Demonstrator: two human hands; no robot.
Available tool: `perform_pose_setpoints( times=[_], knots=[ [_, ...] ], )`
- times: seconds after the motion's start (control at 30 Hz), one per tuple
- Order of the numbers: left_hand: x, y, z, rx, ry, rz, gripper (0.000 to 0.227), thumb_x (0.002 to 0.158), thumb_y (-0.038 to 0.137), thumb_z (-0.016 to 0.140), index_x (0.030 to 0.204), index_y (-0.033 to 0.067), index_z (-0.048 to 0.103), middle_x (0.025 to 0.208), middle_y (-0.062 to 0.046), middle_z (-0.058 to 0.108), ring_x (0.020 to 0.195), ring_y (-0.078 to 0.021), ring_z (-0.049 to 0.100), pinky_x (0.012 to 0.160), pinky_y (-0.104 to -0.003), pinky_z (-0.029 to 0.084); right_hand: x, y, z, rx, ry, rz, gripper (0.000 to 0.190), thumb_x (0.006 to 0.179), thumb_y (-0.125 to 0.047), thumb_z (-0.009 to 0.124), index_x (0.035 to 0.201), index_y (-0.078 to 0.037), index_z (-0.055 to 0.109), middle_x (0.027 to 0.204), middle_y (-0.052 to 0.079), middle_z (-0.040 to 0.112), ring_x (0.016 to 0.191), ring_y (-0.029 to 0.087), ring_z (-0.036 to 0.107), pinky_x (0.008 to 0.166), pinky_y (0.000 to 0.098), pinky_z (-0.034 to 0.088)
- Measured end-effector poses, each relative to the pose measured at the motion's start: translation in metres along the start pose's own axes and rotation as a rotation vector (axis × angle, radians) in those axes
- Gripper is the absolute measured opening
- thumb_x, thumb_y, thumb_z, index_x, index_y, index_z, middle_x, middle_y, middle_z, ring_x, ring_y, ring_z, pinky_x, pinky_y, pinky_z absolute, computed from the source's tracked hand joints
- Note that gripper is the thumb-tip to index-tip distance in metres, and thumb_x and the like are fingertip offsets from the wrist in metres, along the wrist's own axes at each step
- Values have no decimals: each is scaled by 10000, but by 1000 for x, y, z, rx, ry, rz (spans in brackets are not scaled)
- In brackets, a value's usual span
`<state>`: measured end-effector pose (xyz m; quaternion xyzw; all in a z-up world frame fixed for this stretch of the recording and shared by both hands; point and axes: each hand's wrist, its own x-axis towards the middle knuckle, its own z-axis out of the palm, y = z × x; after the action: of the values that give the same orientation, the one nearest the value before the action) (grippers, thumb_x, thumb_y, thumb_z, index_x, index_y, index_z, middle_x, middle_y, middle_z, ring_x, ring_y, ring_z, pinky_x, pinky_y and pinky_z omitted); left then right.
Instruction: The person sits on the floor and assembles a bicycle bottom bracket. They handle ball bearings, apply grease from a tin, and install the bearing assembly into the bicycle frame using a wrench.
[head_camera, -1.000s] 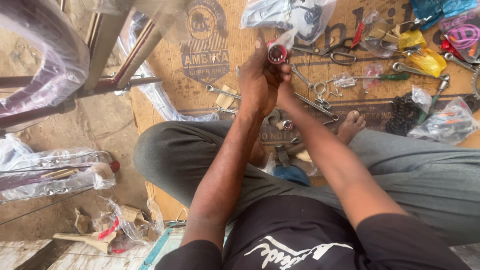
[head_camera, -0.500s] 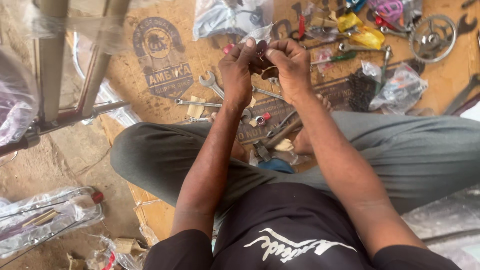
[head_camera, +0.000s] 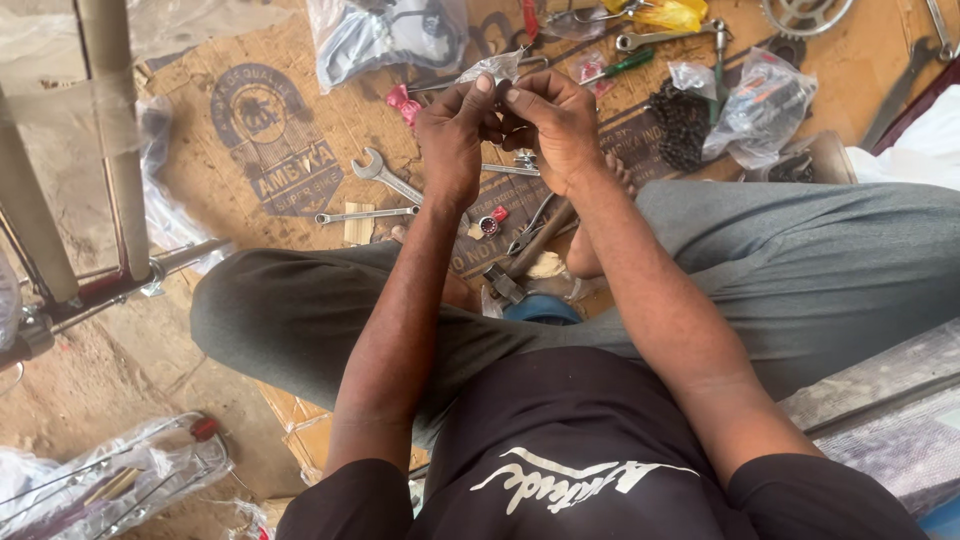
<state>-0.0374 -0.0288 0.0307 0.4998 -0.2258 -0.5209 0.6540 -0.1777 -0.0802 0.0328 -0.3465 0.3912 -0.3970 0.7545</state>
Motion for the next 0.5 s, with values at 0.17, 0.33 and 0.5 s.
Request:
perform_pose_setpoints(
  times=[0.17, 0.33, 0.5],
  knots=[
    [3, -10, 24, 6, -44, -36, 316, 1000, 290, 708, 895, -8, 708, 692, -43, 651, 609, -122, 611, 577, -266, 481, -4, -4, -19, -27, 99, -111, 95, 958, -78, 737, 972, -26, 659, 798, 91, 712, 620, 164, 684, 515, 307, 575],
    [10, -19, 80, -138, -187, -53, 359, 1005, 317, 707, 867, -13, 677, 668, -49, 598, 581, -125, 550, 552, -273, 434, -21, -37, -47, -75, 155, -308, 102, 1003, -70, 708, 965, 0, 645, 767, 81, 661, 579, 151, 639, 491, 283, 504],
    [-5, -12, 163, -353, -462, -160, 350, 1035, 292, 654, 846, -2, 645, 684, -76, 618, 576, -164, 578, 541, -313, 467, -73, -124, -100, -384, 251, -302, 95, 1023, -106, 666, 1027, -12, 656, 819, 70, 714, 638, 141, 695, 518, 277, 571]
  ],
)
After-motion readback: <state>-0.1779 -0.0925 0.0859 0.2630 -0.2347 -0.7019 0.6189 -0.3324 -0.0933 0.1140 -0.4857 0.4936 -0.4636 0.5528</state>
